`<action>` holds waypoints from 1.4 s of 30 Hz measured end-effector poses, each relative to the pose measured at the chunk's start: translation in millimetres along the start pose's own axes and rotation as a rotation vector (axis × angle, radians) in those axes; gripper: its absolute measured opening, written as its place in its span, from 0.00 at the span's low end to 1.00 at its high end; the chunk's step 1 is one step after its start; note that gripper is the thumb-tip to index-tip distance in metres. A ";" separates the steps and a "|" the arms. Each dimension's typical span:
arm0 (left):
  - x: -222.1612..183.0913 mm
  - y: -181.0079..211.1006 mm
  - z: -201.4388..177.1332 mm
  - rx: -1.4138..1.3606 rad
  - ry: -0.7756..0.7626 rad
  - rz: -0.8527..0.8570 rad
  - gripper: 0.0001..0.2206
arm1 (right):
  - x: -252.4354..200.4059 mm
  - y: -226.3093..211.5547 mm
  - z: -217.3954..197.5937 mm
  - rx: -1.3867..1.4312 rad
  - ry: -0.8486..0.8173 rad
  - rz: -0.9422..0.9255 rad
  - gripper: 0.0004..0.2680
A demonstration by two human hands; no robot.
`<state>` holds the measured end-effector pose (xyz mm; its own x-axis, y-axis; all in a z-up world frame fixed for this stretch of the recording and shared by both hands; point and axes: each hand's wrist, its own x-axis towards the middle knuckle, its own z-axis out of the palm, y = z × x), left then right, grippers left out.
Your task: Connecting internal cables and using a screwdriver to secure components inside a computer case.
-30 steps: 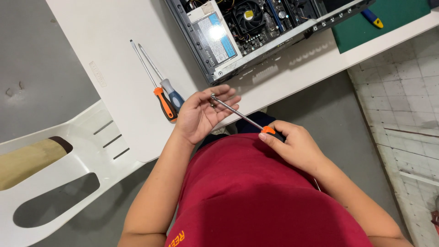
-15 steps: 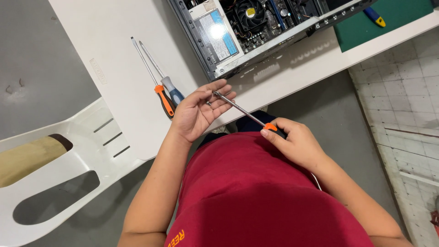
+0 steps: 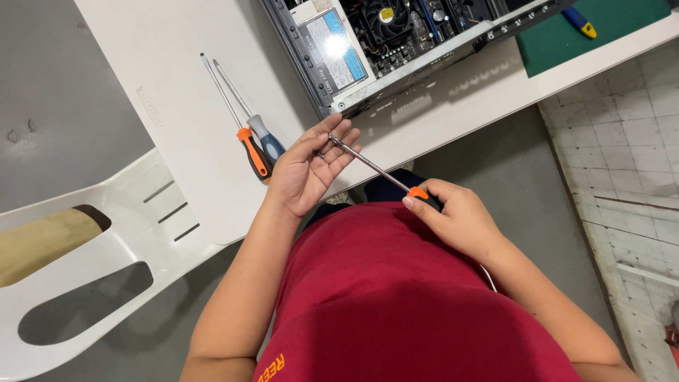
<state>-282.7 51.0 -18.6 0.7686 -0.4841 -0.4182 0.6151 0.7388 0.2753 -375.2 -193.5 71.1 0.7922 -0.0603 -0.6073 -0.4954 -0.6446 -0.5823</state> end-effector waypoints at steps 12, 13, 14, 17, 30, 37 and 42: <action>4.4 -12.5 2.2 -0.072 0.034 0.042 0.15 | 0.5 4.2 0.8 0.002 0.009 0.007 0.12; 5.6 -13.8 0.1 -0.076 0.031 0.045 0.15 | 0.5 4.1 0.8 0.008 0.014 0.005 0.12; 5.4 -14.8 0.7 -0.075 0.031 0.044 0.15 | 0.6 5.4 0.8 0.009 0.015 0.006 0.12; 5.8 -17.2 1.4 -0.083 0.037 0.047 0.15 | 0.7 7.7 0.6 0.000 0.014 0.014 0.12; 6.5 -25.3 -0.8 -0.085 -0.008 0.079 0.14 | -1.9 9.8 2.5 0.013 0.006 0.018 0.12; 5.1 -31.2 -2.3 -0.123 -0.054 0.104 0.14 | -0.3 13.4 4.5 0.034 0.003 0.025 0.12; 5.5 -33.7 -3.7 -0.122 -0.071 0.107 0.14 | -0.2 17.0 5.6 0.054 0.010 0.013 0.12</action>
<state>-299.9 25.1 -33.3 0.8418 -0.4282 -0.3288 0.5064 0.8373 0.2061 -385.8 -200.2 58.2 0.7891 -0.0766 -0.6094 -0.5240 -0.6016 -0.6029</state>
